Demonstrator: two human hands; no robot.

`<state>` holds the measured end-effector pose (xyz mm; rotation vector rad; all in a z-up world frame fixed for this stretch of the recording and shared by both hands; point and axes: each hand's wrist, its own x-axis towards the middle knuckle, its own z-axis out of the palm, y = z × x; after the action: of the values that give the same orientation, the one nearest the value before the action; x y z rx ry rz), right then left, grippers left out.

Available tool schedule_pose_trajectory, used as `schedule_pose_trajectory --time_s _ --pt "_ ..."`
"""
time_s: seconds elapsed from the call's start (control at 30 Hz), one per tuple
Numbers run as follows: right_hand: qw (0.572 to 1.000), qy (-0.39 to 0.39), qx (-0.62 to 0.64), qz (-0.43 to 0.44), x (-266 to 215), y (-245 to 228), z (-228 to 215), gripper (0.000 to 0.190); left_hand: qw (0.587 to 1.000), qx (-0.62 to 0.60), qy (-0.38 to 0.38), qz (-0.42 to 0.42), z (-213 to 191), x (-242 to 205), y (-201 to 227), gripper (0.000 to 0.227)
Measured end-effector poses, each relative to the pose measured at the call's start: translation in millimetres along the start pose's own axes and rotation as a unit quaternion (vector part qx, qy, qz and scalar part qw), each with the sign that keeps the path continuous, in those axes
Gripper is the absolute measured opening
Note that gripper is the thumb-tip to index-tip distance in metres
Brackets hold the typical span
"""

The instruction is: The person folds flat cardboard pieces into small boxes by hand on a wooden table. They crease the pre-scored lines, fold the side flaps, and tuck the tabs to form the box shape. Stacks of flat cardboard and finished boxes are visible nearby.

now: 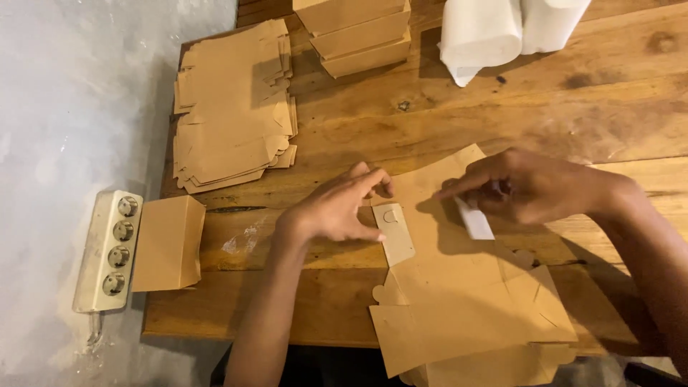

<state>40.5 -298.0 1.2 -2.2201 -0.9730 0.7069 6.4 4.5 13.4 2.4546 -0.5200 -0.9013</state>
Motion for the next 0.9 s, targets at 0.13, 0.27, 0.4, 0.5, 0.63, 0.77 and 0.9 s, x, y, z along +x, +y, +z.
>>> schedule_pose_trajectory --time_s 0.13,0.27,0.4,0.5,0.63,0.77,0.9 --pt "0.998 -0.006 -0.034 0.049 -4 -21 -7 0.062 0.998 -0.019 -0.024 0.047 0 7 -26 0.069" --pt "0.980 -0.022 -0.097 0.173 -10 -33 -20 0.041 0.990 -0.054 -0.009 0.127 0 4 -25 0.047" --pt "0.970 0.005 -0.073 0.233 -17 -29 -29 0.044 0.991 -0.082 0.072 0.083 14 -2 -24 0.028" --pt "0.964 0.031 -0.095 0.248 -24 -41 -41 0.038 0.978 -0.144 0.129 0.080 23 -13 -18 0.026" --pt "0.981 0.090 -0.064 0.158 -23 3 -40 0.035 0.909 -0.246 0.235 0.243 42 -28 -24 0.015" --pt "0.989 0.132 0.043 0.043 -24 8 -41 0.034 0.838 -0.344 0.381 0.185 67 -38 -19 0.024" --pt "0.984 0.137 0.114 -0.028 -25 -8 -36 0.027 0.703 -0.449 0.504 0.222 107 -25 -28 0.058"
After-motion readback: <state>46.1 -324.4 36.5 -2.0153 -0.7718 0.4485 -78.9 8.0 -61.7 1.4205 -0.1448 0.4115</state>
